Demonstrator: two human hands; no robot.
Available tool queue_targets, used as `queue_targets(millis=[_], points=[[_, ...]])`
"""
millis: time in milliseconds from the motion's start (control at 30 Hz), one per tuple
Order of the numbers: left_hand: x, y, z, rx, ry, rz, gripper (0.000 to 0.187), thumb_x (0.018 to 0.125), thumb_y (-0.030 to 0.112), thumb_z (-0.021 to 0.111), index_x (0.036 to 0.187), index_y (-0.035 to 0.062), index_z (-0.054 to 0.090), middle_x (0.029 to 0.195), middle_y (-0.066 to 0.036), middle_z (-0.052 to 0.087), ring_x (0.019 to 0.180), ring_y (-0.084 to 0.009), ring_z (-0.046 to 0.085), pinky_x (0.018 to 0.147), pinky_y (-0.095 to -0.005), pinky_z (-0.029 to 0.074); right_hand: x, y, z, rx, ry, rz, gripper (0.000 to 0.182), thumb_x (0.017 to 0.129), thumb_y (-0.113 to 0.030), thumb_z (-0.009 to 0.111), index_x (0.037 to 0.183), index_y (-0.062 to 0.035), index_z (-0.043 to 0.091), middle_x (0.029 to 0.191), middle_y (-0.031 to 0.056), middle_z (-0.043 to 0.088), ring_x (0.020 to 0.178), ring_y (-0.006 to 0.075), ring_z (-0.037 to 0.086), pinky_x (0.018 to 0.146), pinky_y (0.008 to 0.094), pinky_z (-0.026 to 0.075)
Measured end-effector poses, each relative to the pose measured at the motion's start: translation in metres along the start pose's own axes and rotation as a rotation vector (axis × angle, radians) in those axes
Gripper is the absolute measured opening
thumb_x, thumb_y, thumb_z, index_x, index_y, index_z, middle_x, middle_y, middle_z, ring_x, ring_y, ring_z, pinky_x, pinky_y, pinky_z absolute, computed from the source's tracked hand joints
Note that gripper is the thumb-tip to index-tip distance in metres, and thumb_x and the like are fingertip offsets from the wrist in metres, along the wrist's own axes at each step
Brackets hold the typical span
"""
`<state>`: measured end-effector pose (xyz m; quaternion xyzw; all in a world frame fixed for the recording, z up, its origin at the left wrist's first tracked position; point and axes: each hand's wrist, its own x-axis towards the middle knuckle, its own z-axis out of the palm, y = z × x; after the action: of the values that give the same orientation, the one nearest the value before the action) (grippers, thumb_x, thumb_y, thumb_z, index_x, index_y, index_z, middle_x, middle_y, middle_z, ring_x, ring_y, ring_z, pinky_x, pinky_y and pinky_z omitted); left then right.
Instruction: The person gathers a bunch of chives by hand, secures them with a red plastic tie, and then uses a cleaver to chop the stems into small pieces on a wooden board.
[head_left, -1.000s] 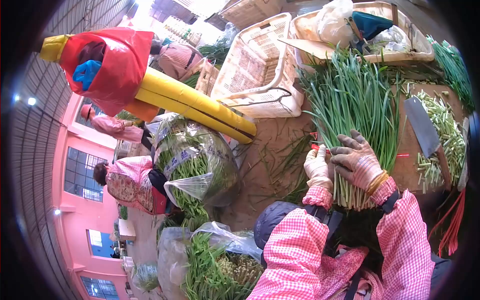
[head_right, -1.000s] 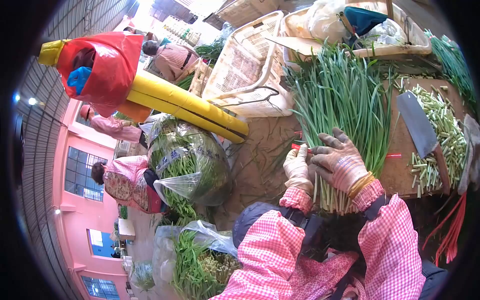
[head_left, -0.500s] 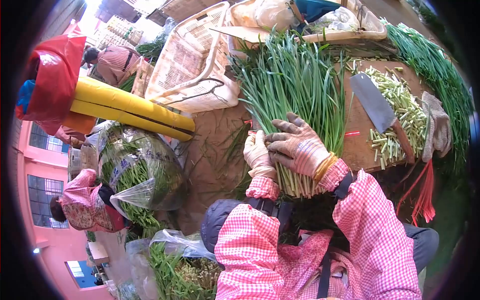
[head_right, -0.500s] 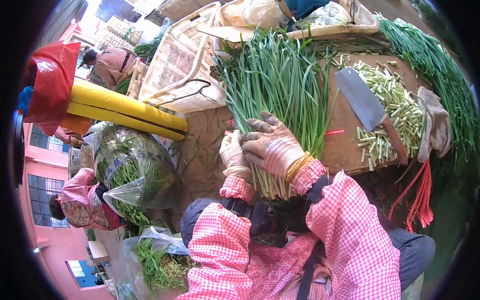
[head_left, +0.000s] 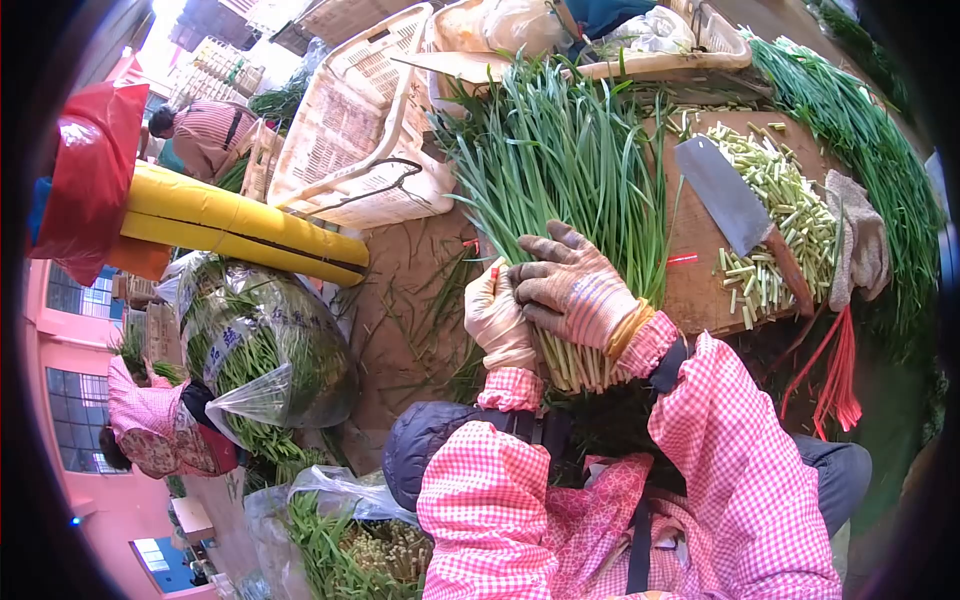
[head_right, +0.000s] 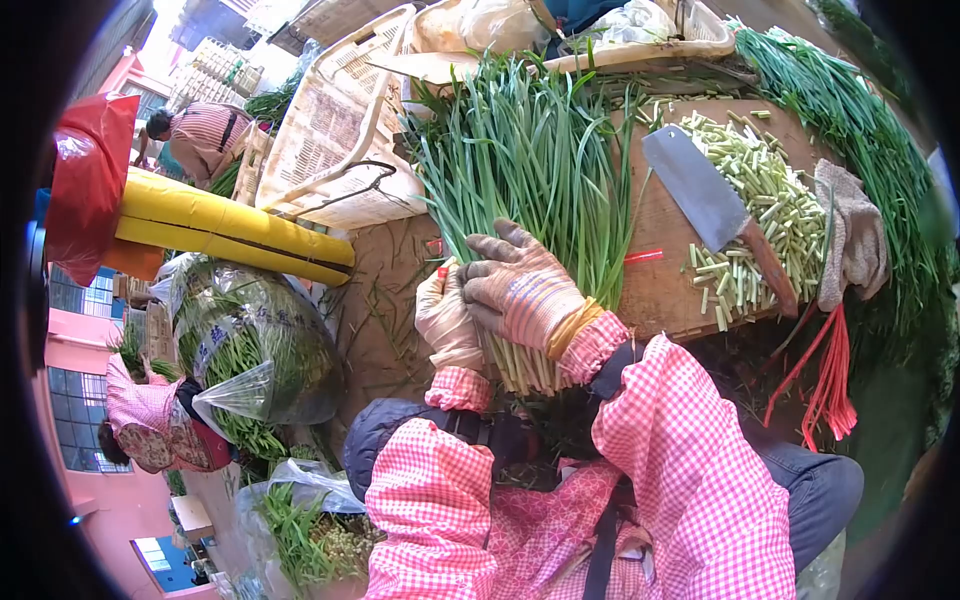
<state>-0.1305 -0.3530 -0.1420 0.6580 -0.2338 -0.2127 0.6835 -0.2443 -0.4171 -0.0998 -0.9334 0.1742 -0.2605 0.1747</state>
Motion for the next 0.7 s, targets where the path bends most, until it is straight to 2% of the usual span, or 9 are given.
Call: queue_targets(millis=[100,200,333,433,500,533,600,633,700], points=[[-0.001,-0.002,0.001,0.069,0.017,0.062,0.012,0.087,0.005,0.06,0.096,-0.003,0.06,0.086,-0.006,0.063,0.073,-0.0115,0.057,0.064,-0.0254,0.051,-0.004,0.002,-0.003,0.019,0.029,0.007,0.018,0.077,-0.028,0.059,0.088,-0.0155,0.065,0.108,-0.0003,0.061,0.12,0.0259,0.045,0.108,0.0483,0.023],[0.006,0.0,-0.005,0.116,-0.031,-0.143,0.014,0.088,0.013,0.06,0.094,0.0005,0.063,0.085,-0.005,0.064,0.072,-0.0105,0.056,0.064,-0.0273,0.047,0.002,-0.003,-0.006,-0.011,0.021,-0.026,0.019,0.076,-0.028,0.059,0.089,-0.0156,0.064,0.107,-0.0007,0.061,0.12,0.0259,0.044,0.106,0.0483,0.025],[0.012,-0.026,0.001,-0.205,-0.063,-0.317,0.016,0.091,0.015,0.054,0.097,0.0009,0.058,0.088,-0.003,0.06,0.078,-0.0102,0.052,0.072,-0.0246,0.044,0.005,-0.006,-0.001,0.065,0.065,0.031,0.016,0.076,-0.024,0.061,0.089,-0.0155,0.064,0.107,0.0001,0.062,0.119,0.0259,0.046,0.107,0.0464,0.024],[0.008,-0.025,0.008,-0.221,-0.017,-0.321,0.014,0.093,0.015,0.052,0.1,0.0052,0.059,0.091,-0.001,0.059,0.08,-0.0094,0.053,0.071,-0.0229,0.045,0.006,-0.001,-0.002,0.207,0.067,0.054,0.014,0.077,-0.022,0.062,0.088,-0.0142,0.064,0.107,0.002,0.062,0.119,0.0262,0.046,0.107,0.0456,0.024],[0.01,-0.032,0.006,-0.006,0.022,-0.071,0.017,0.093,0.017,0.052,0.098,0.004,0.061,0.09,-0.001,0.059,0.078,-0.0094,0.053,0.071,-0.0235,0.045,0.006,-0.002,-0.007,0.341,0.1,0.087,0.013,0.078,-0.021,0.061,0.087,-0.0123,0.064,0.107,0.0048,0.063,0.12,0.0287,0.045,0.107,0.0455,0.024],[0.008,-0.015,-0.003,0.205,-0.075,-0.152,0.024,0.092,0.022,0.054,0.103,0.0012,0.058,0.089,-0.003,0.059,0.079,-0.0098,0.051,0.071,-0.027,0.045,0.005,0.001,-0.007,0.327,0.152,0.022,0.013,0.078,-0.02,0.062,0.087,-0.0106,0.064,0.107,0.006,0.063,0.119,0.0312,0.046,0.104,0.0462,0.027],[0.013,-0.027,-0.003,-0.066,-0.072,-0.206,0.022,0.091,0.021,0.054,0.08,0.0045,0.063,0.074,0.003,0.056,0.067,-0.0091,0.049,0.058,-0.0276,0.045,-0.003,-0.01,-0.032,0.323,0.329,-0.047,0.018,0.078,-0.013,0.063,0.096,-0.0085,0.065,0.108,0.0084,0.062,0.115,0.034,0.049,0.1,0.0464,0.034],[0.007,0.006,0.008,0.049,0.018,-0.349,0.024,0.092,0.022,0.052,0.083,0.0043,0.064,0.076,0.0,0.06,0.068,-0.0088,0.051,0.059,-0.0283,0.046,-0.01,-0.02,-0.052,0.315,0.429,-0.044,0.02,0.078,-0.01,0.064,0.097,-0.0071,0.065,0.107,0.0089,0.062,0.11,0.0313,0.052,0.095,0.0425,0.039],[0.014,-0.009,0.003,-0.28,-0.145,-0.508,0.025,0.093,0.025,0.05,0.092,0.0029,0.063,0.088,-0.003,0.064,0.071,-0.0125,0.058,0.064,-0.0303,0.049,-0.04,-0.028,-0.076,0.514,0.468,0.178,0.021,0.077,-0.005,0.064,0.098,-0.0049,0.065,0.102,0.011,0.063,0.099,0.0269,0.058,0.086,0.0352,0.046]])
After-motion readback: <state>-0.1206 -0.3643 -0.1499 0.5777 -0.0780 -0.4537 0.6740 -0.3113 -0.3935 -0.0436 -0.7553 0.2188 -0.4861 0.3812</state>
